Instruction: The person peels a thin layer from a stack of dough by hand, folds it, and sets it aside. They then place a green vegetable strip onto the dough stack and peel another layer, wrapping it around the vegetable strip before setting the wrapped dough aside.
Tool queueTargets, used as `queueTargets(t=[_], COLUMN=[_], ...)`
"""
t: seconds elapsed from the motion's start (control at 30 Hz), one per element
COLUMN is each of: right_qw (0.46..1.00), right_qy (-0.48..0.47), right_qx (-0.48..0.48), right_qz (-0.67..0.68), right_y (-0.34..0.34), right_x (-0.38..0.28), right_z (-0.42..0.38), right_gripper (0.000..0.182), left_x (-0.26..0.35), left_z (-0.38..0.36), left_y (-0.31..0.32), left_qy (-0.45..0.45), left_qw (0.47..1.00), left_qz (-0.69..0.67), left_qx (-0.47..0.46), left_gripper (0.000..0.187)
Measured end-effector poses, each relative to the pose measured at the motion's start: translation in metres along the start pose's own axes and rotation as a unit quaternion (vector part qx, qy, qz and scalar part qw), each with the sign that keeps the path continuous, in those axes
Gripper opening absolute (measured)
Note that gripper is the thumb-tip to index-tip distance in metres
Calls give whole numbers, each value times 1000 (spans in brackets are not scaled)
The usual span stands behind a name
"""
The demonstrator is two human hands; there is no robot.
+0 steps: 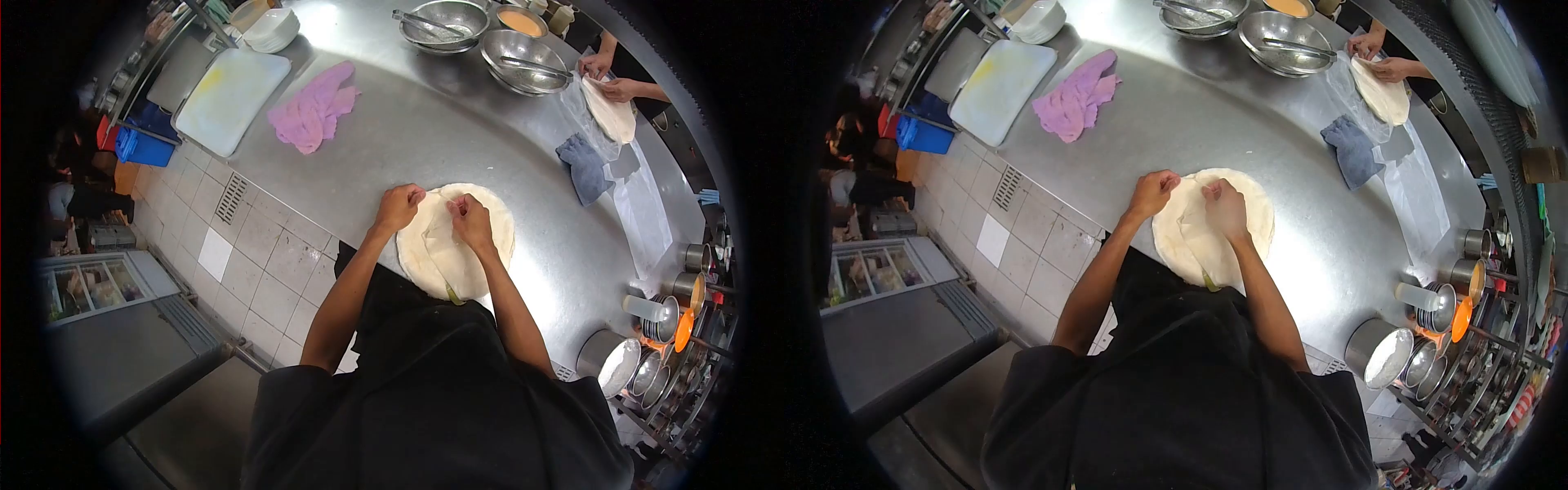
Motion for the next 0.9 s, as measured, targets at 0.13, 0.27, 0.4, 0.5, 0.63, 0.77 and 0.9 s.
queueTargets(t=[0.13, 0.27, 0.4, 0.5, 0.63, 0.77, 0.9], right_qw=[1000, 993, 995, 999, 998, 997, 989], right_qy=[7, -29, -17, 16, 54, 37, 18], right_qx=[-11, -22, -43, -15, 9, 6, -30], right_qz=[-28, -112, -89, -34, -29, -71, -142], right_y=[-2, 8, 6, -3, -12, -10, -4], right_x=[-24, -38, -20, 5, 15, -17, -25], right_z=[-3, 9, 16, 9, 1, 3, 13], right_gripper=[25, 24, 23, 24, 30, 37, 43], left_x=[12, 30, 27, 20, 20, 30, 27], left_z=[6, 11, 12, 11, 13, 12, 18], left_y=[6, 4, 6, 10, 12, 7, 16], left_qy=[60, 98, 53, 30, 4, 52, 66], left_qw=[998, 994, 997, 998, 1000, 996, 994], left_qz=[-18, 1, 46, 27, 18, 67, 88], left_qx=[26, 48, 33, 47, 25, 38, -31], left_gripper=[20, 21, 16, 14, 17, 23, 30])
Point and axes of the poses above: each hand's wrist, its own z-axis towards the middle knuckle, its own y-axis out of the palm, x = y × z, the point moved 8 cm from there along z, towards the middle knuckle, and after that the axes turned 11 degrees about z, right-handed, at the moved point
